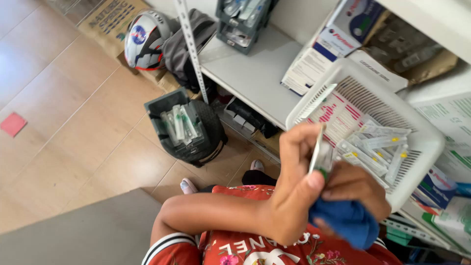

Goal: Wiping and sorting individual syringes from a basket into a storage bin.

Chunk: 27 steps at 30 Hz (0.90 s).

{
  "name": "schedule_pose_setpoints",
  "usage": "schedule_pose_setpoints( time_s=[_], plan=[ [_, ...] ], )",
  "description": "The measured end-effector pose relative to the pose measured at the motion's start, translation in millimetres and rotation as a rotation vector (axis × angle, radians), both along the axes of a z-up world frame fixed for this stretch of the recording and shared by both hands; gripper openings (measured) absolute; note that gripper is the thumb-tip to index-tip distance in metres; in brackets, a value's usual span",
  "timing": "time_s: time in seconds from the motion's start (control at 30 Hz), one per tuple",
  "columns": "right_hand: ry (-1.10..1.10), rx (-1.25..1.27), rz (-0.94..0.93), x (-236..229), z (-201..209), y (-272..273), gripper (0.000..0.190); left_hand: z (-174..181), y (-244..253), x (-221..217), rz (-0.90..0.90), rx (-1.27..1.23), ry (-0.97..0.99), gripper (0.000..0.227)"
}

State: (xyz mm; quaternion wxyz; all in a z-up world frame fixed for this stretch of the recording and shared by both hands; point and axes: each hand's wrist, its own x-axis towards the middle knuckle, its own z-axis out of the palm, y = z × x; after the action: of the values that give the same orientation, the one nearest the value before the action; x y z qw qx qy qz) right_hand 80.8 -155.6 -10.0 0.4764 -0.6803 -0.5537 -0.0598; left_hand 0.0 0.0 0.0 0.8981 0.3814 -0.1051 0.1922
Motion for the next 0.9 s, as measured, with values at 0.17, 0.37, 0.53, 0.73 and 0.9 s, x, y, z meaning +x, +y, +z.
schedule_pose_setpoints(
  time_s=[0.17, 0.37, 0.53, 0.73, 0.9],
  plan=[
    [0.087, 0.142, -0.235, -4.4, 2.3, 25.3, 0.032, -53.5, -4.6, 24.4, 0.142, 0.342, -0.071, 0.056],
    [0.150, 0.070, -0.326, 7.2, -18.3, 32.4, 0.024, -66.7, 0.4, 52.5, 0.219, 0.330, -0.097, 0.054],
    [0.124, 0.278, -0.488, 23.0, -42.8, 39.6, 0.022, -99.4, -14.3, 64.6, 0.247, 0.357, -0.078, 0.044],
    [0.138, 0.243, -0.294, 40.2, -60.7, 52.1, 0.023, -114.8, -3.2, 68.6, 0.388, 0.294, 0.102, 0.032],
    [0.197, 0.533, -0.506, 72.0, -44.2, 59.5, 0.027, -108.0, -19.5, 67.7, 0.392, 0.586, 0.047, 0.028]
  ],
)
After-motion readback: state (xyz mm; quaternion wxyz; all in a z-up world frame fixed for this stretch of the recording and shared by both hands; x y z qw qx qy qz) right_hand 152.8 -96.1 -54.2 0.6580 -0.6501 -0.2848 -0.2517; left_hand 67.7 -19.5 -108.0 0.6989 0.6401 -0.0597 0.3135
